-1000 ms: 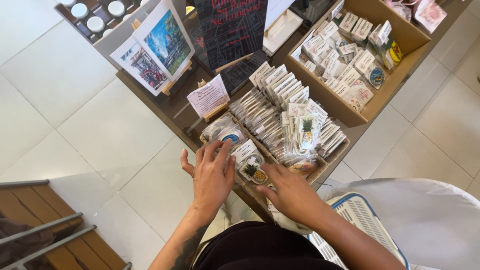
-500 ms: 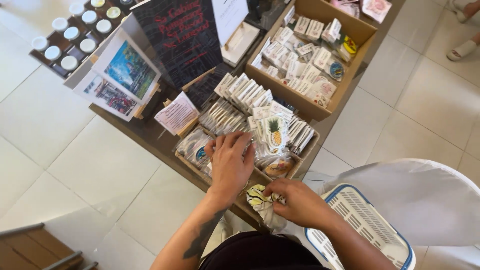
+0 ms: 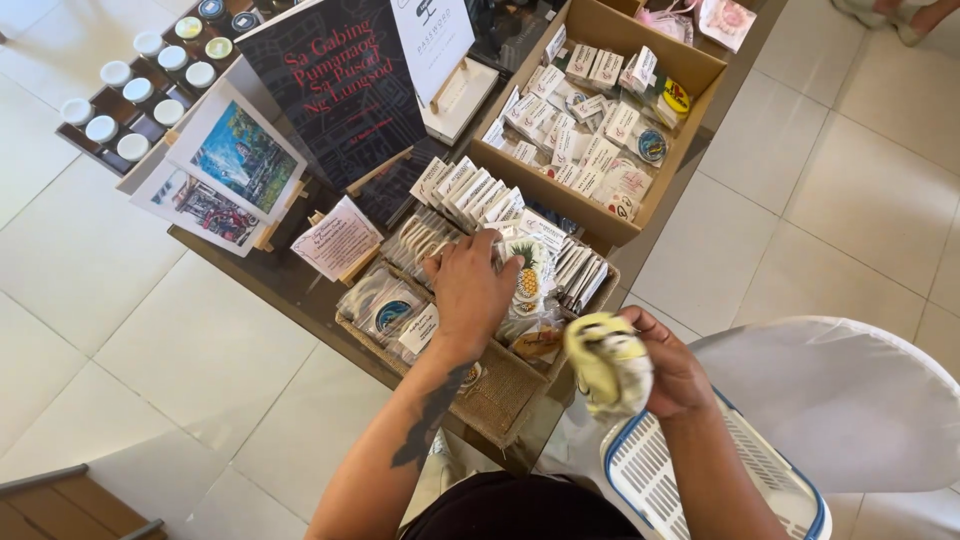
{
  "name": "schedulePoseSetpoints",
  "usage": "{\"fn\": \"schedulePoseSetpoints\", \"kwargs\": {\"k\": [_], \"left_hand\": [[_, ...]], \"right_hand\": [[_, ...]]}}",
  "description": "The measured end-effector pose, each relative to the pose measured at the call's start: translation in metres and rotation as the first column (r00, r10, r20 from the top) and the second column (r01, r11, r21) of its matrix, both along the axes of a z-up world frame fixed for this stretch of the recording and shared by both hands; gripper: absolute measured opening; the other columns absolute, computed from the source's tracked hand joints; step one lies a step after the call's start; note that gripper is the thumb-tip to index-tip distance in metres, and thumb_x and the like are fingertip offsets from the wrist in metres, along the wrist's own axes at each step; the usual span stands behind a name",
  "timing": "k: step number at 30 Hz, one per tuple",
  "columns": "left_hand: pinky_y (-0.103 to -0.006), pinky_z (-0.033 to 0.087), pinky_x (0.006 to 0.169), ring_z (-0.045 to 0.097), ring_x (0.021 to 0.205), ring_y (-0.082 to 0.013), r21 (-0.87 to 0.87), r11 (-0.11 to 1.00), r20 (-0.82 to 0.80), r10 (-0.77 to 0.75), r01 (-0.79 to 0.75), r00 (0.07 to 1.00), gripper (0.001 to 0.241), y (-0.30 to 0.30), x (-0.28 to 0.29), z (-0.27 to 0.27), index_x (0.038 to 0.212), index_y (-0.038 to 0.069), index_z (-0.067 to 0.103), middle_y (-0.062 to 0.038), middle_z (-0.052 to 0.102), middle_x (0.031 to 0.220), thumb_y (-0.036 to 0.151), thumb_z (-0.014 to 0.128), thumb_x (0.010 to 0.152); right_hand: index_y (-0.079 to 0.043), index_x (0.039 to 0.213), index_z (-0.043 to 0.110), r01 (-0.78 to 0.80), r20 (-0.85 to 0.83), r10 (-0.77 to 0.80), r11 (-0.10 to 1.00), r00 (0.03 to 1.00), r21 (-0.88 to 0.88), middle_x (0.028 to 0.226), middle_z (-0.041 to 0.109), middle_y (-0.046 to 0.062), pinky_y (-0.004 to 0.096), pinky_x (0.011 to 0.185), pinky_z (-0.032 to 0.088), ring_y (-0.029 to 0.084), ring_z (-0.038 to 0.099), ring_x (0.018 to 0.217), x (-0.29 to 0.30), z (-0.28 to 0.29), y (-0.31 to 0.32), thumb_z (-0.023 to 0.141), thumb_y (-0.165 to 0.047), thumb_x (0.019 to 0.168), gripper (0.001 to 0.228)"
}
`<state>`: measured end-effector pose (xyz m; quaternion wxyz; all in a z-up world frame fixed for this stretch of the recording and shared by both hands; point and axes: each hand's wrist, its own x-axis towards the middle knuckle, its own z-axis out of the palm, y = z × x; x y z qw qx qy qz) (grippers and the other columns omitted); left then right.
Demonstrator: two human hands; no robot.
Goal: Selecting and cleaning small retail items like stickers and magnets from a display counter.
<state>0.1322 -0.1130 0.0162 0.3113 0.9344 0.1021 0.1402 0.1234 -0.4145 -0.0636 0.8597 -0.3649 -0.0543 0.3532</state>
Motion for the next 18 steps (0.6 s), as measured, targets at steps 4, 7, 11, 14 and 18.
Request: {"fn": "schedulePoseSetpoints", "kwargs": {"k": [4,7,11,14,18], "left_hand": [[-0.0495,0.034,0.090,0.064,0.096,-0.0303,-0.119,0.993,0.036,0.005,-0.001,0.999,0.038,0.002,-0.008,0.014,0.119,0.008,0.066,-0.009,0.070,0.093,0.024,0.076,0.086],[-0.0441,0.042,0.083,0.065,0.082,-0.0251,-0.264,0.964,0.082,0.016,0.006,0.996,0.054,0.003,-0.014,0.020,0.133,0.003,0.057,-0.007,0.070,0.086,0.014,0.077,0.084],[-0.0255,0.055,0.068,0.063,0.075,-0.0092,-0.735,0.674,-0.001,0.106,-0.073,0.994,0.039,0.007,-0.018,0.010,0.125,0.004,0.063,-0.001,0.067,0.086,0.013,0.074,0.089],[-0.0230,0.053,0.069,0.060,0.075,-0.0071,-0.827,0.558,-0.017,0.104,-0.072,0.994,0.027,0.017,-0.025,-0.004,0.116,0.001,0.071,0.000,0.067,0.086,0.012,0.074,0.092],[-0.0214,0.052,0.075,0.061,0.082,-0.0063,-0.914,0.406,0.053,0.060,0.024,0.997,0.023,0.028,-0.035,-0.012,0.114,-0.001,0.070,0.001,0.068,0.091,0.010,0.071,0.094]], "right_hand": [[0.001,0.133,0.059,0.133,-0.324,-0.038,0.952,0.945,0.277,0.122,0.066,0.029,0.060,0.084,0.058,0.046,0.067,0.106,-0.003,0.015,0.023,0.067,-0.026,0.089,0.052],[-0.008,0.137,0.057,0.261,-0.358,-0.172,0.940,0.918,0.219,0.124,0.065,0.027,0.072,0.086,0.056,0.048,0.064,0.114,-0.003,0.042,0.041,0.064,-0.036,0.096,0.050],[-0.008,0.143,0.053,0.245,-0.357,-0.181,0.959,0.917,0.144,0.127,0.066,0.027,0.066,0.080,0.059,0.048,0.066,0.113,0.000,0.051,0.042,0.064,-0.047,0.093,0.064],[-0.007,0.146,0.052,0.253,-0.305,-0.218,0.964,0.927,0.081,0.129,0.066,0.024,0.055,0.076,0.060,0.044,0.068,0.112,0.001,0.045,0.040,0.067,-0.040,0.098,0.061],[-0.008,0.148,0.052,0.374,-0.090,-0.406,0.893,0.910,-0.249,0.127,0.068,0.013,0.040,0.085,0.061,0.026,0.070,0.107,-0.001,0.066,0.063,0.067,-0.011,0.096,0.054]]}}
